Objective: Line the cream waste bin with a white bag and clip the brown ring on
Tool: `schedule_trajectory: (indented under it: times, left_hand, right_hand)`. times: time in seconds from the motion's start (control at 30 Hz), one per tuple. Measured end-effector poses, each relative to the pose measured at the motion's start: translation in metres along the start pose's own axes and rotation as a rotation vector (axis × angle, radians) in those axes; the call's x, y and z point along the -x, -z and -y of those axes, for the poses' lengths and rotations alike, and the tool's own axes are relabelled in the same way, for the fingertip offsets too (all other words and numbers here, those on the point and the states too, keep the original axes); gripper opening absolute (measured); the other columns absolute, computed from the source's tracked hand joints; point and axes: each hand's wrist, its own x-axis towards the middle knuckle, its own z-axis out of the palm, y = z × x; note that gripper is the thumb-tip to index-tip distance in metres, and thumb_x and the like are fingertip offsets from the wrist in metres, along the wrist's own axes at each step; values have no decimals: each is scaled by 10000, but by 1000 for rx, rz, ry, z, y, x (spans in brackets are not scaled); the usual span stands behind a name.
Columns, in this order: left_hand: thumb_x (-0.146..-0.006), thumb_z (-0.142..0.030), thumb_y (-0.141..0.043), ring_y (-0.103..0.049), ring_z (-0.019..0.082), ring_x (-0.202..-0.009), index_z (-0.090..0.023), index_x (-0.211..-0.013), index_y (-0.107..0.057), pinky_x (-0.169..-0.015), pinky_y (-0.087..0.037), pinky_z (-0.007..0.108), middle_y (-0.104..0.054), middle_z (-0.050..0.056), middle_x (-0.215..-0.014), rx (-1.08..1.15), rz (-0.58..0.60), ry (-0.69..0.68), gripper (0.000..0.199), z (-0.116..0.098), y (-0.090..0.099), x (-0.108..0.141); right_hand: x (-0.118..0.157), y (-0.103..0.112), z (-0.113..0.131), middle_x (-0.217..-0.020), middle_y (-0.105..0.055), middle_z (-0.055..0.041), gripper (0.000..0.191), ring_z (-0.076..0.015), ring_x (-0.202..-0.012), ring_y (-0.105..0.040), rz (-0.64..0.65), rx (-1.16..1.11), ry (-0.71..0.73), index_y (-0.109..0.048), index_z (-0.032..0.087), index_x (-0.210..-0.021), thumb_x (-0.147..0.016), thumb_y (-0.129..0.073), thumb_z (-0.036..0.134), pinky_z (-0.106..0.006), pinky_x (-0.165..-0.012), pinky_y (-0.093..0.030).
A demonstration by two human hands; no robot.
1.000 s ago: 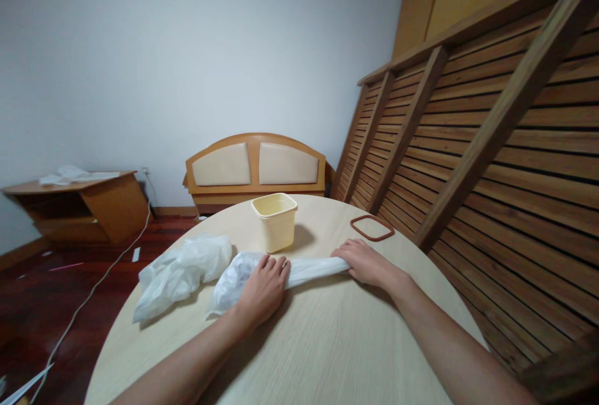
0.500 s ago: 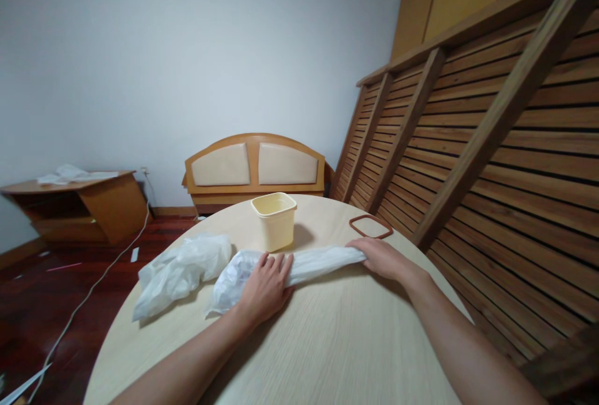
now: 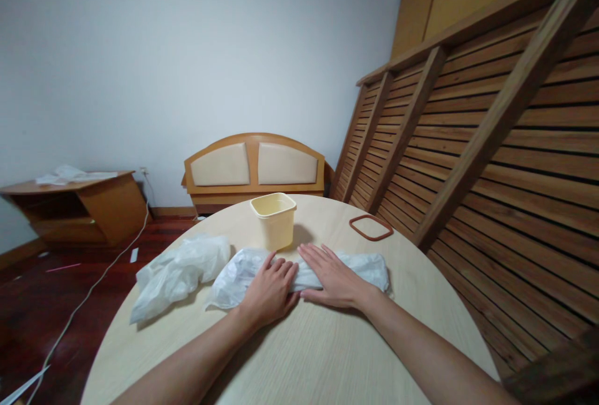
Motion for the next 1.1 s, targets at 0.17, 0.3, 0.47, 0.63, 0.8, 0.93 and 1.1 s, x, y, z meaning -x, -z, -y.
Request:
schedule_trajectory:
  times: [0.17, 0.3, 0.47, 0.63, 0.8, 0.93, 1.1]
  left_hand:
    - [-912, -421, -528, -536, 280, -1171, -142, -1335, -506, -1170, -227, 474, -652, 118, -1202, 29, 11, -23, 507, 2, 1, 0]
    - [-894, -430, -531, -531, 294, -1166, -131, -1361, -479, -1132, -272, 478, -581, 147, -1341, 23, -3, -4, 557, 2, 2, 1]
    - [-906, -456, -527, -533, 296, -1101, -102, -1374, -475, -1094, -306, 478, -638, 143, -1213, -3, 21, -19, 589, 2, 0, -1]
    - [-909, -450, -567, -529, 290, -1094, -139, -1348, -499, -1103, -302, 477, -644, 123, -1122, -60, 18, -41, 543, 2, -5, -4]
    - [-941, -212, -506, -547, 256, -1053, -175, -989, -635, -1149, -257, 455, -664, 83, -978, -98, 40, -71, 143, 5, -6, -9]
    - [-940, -155, -472, -563, 246, -1005, -176, -935, -622, -1153, -256, 457, -667, 79, -946, -106, 29, -54, 152, 8, -1, -11]
    - [-908, -333, -561, -576, 266, -970, -176, -921, -628, -1143, -271, 487, -677, 90, -917, -63, 1, -23, 172, 8, 5, -10]
  right_hand:
    - [-3, -6, -4, -1408, -551, -136, 720, -279, -1271, -496, 11, -59, 21, -425, 183, -1482, -886, -616, 541, -428, -1097, -385]
    - [-4, 0, 1, -1198, -632, -124, 519, -273, -1104, -587, 18, 40, -11, -532, 178, -1377, -911, -620, 389, -384, -959, -476]
    - [-2, 11, 11, -1251, -642, -124, 458, -276, -1037, -659, 87, 94, -57, -528, 189, -1346, -903, -589, 287, -357, -851, -494]
    - [2, 22, 10, -1073, -745, -103, 524, -293, -930, -706, 127, 174, -25, -516, 223, -1335, -821, -617, 216, -322, -720, -457]
    - [7, 28, 4, -909, -765, -87, 370, -265, -799, -710, 142, 262, -42, -616, 243, -1187, -819, -594, 217, -291, -635, -392]
    - [10, 33, -4, -898, -748, -99, 234, -251, -816, -689, 88, 280, -62, -660, 216, -1065, -856, -556, 221, -292, -664, -388]
    - [15, 46, -15, -936, -758, -75, 217, -228, -848, -688, 76, 216, -102, -677, 218, -1024, -848, -558, 172, -276, -673, -381]
